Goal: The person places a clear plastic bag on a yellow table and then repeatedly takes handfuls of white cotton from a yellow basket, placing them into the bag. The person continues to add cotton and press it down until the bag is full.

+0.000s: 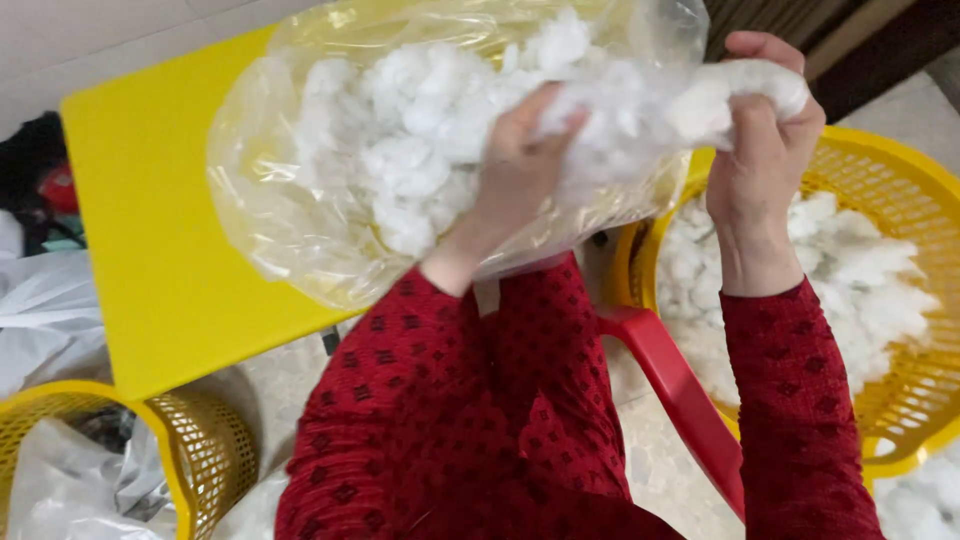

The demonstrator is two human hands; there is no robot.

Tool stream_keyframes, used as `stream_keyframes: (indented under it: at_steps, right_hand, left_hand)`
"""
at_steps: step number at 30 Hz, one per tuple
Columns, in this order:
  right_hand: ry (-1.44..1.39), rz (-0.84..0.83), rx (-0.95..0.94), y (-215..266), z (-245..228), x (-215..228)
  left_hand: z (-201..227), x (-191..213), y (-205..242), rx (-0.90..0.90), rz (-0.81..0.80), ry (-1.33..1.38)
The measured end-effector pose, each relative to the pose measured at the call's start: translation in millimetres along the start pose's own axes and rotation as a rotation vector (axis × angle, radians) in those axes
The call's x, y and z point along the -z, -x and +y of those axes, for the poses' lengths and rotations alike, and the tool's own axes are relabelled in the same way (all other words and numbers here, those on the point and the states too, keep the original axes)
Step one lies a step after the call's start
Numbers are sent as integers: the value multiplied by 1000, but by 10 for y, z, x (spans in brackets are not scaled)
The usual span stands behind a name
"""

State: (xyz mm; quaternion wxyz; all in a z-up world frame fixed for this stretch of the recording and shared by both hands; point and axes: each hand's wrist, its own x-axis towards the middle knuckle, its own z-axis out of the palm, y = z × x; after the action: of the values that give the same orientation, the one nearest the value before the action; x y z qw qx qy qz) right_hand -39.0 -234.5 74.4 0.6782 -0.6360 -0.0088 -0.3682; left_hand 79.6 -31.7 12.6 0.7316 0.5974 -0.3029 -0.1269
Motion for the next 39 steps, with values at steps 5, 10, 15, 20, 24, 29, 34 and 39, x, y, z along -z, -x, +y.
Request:
stream_keyframes:
  at_steps: [5,10,15,20,24,29,34,39]
  right_hand:
    - [-1,8,-92,-387,546,-455]
    - [786,-586,106,-370,763,-1007]
    - [594,-633,264,-205,703,-1415]
    - [179,-618,-105,-353,913,-1631]
    - [299,-378,-60,-678,1010,-1525]
    - [707,-520,42,-809,944,-1291]
    - [1217,-1145,-274,-298,1122,-1683]
    - [1296,-1271,-416,-191,1045,-1886]
  left_hand:
    - [775,1400,83,-216,358,-555]
    - [889,1568,225,-305,229,-741]
    - [730,1432,220,-96,146,-518]
    - [735,1425,256,-159,48,-651]
    - [893,1699,369,-107,175,-832]
    - [982,1838,355,-8,115,-1096]
    - [482,1365,157,497,-431,-1294]
    - [204,1404,77,606,-507,-1372]
